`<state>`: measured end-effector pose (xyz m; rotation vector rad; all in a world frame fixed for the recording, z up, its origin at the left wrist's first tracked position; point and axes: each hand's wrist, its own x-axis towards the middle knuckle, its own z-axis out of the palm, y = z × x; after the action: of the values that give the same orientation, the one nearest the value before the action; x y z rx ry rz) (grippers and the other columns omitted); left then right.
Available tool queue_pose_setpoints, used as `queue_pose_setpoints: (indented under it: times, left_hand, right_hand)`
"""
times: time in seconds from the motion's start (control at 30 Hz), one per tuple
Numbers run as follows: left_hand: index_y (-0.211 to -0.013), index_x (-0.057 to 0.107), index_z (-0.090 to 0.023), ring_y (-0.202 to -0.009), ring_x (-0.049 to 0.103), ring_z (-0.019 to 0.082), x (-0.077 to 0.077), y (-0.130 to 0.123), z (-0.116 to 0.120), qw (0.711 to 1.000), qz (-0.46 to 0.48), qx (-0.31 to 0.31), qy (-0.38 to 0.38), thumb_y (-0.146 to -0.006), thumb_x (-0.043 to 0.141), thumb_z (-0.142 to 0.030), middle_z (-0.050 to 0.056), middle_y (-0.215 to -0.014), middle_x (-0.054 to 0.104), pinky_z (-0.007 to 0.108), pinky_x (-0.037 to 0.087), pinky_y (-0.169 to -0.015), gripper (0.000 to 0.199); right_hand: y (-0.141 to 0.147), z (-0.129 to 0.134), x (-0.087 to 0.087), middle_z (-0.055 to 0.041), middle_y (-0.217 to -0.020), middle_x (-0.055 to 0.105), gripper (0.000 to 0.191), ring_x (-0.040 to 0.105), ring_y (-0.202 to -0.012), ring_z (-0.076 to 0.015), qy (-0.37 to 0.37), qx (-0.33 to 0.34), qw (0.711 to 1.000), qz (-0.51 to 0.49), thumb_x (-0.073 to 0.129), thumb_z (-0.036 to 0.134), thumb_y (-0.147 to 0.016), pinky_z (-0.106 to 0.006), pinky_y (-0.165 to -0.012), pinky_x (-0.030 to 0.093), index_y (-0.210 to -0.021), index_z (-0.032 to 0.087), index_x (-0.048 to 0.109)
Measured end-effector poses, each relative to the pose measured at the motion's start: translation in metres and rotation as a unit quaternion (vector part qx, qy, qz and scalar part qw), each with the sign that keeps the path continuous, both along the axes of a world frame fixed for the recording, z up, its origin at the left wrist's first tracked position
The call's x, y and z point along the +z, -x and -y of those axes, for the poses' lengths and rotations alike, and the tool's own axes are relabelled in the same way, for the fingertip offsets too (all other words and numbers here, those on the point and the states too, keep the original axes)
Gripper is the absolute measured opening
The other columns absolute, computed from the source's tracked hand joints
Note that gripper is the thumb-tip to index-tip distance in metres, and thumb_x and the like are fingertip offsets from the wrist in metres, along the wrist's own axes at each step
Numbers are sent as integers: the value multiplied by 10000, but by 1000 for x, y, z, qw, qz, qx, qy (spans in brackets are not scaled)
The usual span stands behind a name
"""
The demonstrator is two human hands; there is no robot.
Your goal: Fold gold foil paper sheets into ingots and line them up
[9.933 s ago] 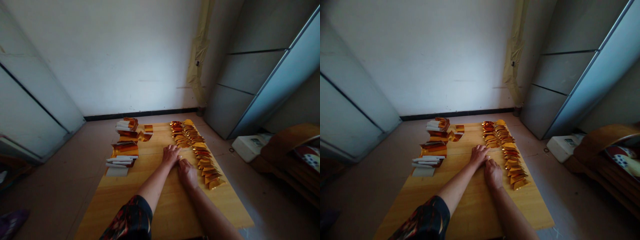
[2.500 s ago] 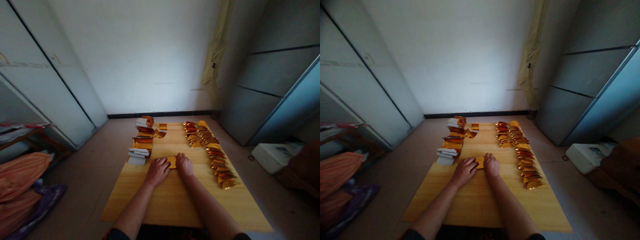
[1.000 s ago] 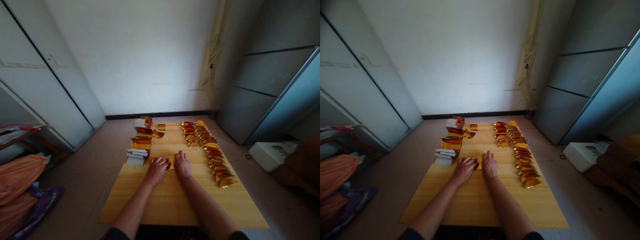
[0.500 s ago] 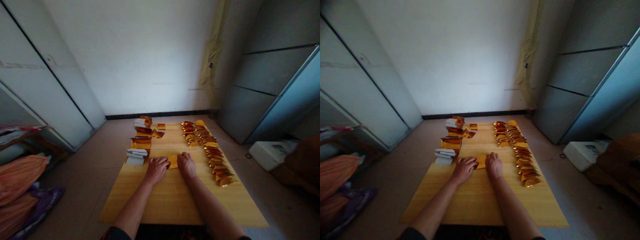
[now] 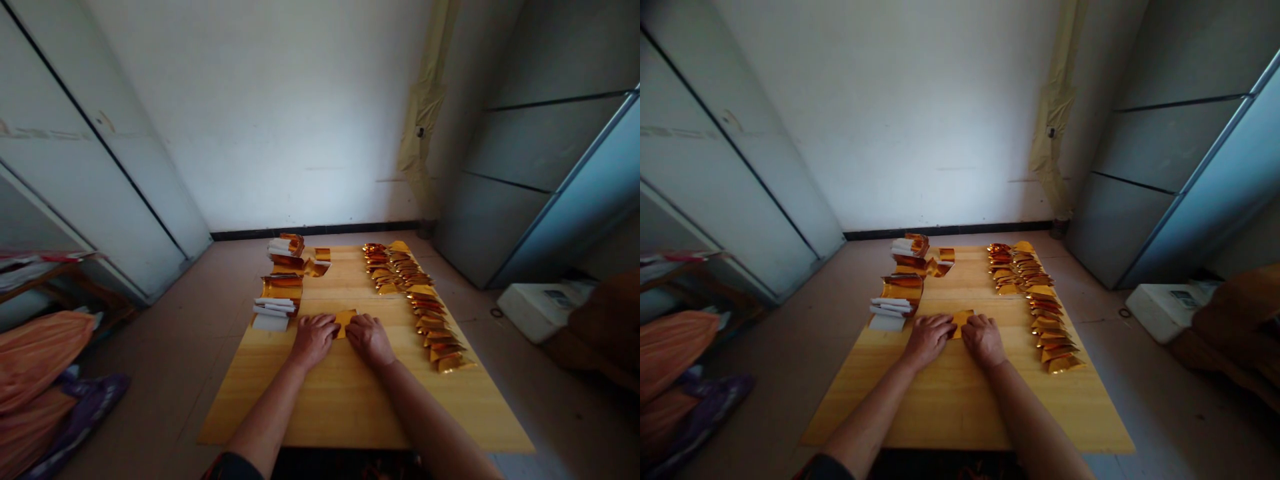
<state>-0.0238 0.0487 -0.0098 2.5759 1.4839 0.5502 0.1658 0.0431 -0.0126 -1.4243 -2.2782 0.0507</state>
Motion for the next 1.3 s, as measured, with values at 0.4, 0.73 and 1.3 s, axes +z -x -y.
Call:
queue_pose_setpoints:
  times: [0.4, 0.73, 1.3]
  left_hand:
    - [-975, 661, -300, -1150, 519, 204, 1, -10, -2, 995, 55, 64, 53, -823, 597, -300, 3, -1222, 624, 435, 285, -988, 165]
    - [-985, 658, -291, -1171, 498, 207, 2, -10, 0, 994, 64, 64, 61, -786, 614, -253, 9, -1240, 606, 427, 276, -1019, 207]
    - [-1119, 615, -328, -1245, 446, 179, 4, 0, 0, 995, 24, 27, 90, -821, 438, -101, -10, -1327, 554, 461, 260, -1040, 415]
  right_hand:
    - [11, -6, -8, -30, -832, 638, 27, 530, -825, -183, 71, -169, 975, -125, 611, 197, -715, -270, -716, 338, -733, 198, 632]
    - [11, -2, -9, -30, -839, 616, 61, 517, -836, -188, 66, -153, 978, -126, 636, 215, -688, -272, -726, 333, -740, 207, 605]
    - [-14, -15, -23, -43, -771, 665, 289, 583, -773, -164, 61, -29, 979, -194, 423, 10, -671, -265, -770, 432, -721, 188, 644]
